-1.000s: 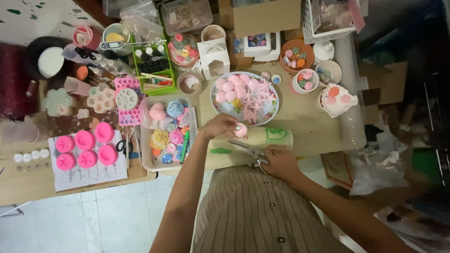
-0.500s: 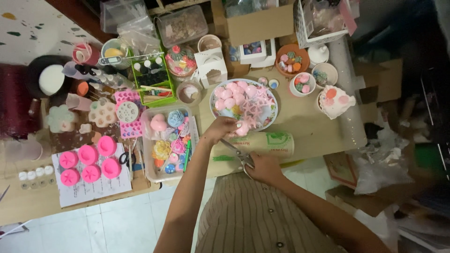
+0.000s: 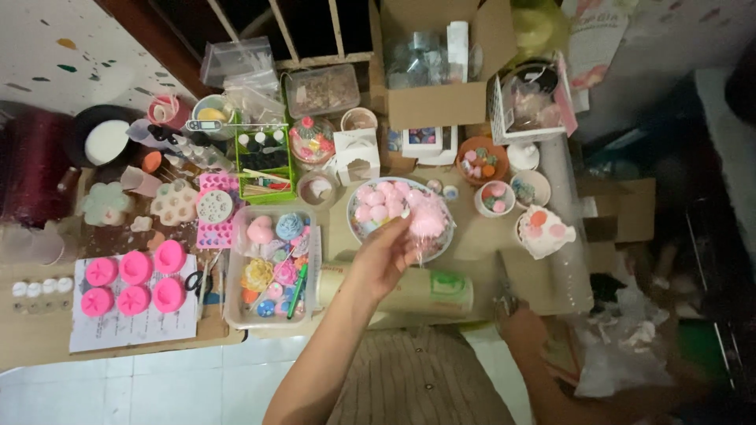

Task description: The person is preparing and pouring melted wax into molds to create decorative candles.

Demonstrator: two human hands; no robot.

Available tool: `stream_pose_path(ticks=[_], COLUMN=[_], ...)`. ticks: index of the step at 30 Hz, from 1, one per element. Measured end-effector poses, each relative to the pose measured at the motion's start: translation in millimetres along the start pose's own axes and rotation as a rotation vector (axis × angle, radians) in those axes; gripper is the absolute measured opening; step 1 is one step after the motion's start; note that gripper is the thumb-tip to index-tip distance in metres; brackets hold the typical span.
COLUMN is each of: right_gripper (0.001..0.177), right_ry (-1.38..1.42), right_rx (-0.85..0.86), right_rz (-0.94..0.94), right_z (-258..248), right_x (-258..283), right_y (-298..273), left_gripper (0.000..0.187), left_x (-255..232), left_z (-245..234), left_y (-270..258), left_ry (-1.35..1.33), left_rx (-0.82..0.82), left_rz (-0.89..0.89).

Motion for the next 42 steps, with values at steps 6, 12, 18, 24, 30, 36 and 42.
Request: stream_pose_path(ticks=[6,12,18,24,30,36,42], right_gripper=[0.055,0.05,0.038,0.034,0.022,0.013,0.011], right_ry=[0.033,0.082,0.492,1.481,1.529,1.525,1.63], right_rx=[-0.22,-0.36,-0.402,-0.052,0.028,0.13,0.251], right_rz=[-0.046,-0.11,-0.23,-0.831,-0.852,-0.733,-0.836], right_z=[19.3,23.5,-62.1,-270.1,-282.0,-241.7,-270.9], right_x=[9.2,11.8,58.5,146.1,176.1,165.4,177.8], right_y=[11.9,12.4,-7.2,-123.9,-146.5,-126.1,-140.2], left_gripper=[0.024,0.027,0.026,0.028,0.029,0.029,0.03], left_x=[-0.9,7.5,11.1,9.6,6.5,1.6,-4.0], left_z=[72.9,90.5,100.8,107.2,106.9,102.1,99.9], left_y=[-49.0,-70.4,-83.4,-97.1,-108.3,-112.8,-115.4], left_ry=[0.076,0.081,0.073,0.144,0.15,0.045,0.037], left_rx=[-0.027,0.05,0.027,-0.011,0.018,0.099,0.128], left_rz=[0.02,0.086,0.086,0.143,0.24,0.195,0.15])
Point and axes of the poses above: each hand's wrist, its own y-axis towards the middle knuckle, its own z-axis out of the palm, x = y × z, the point moved 2 cm from there along y, towards the middle knuckle, and after that the axes turned 6 degrees about -y, right-handed, at the moved point
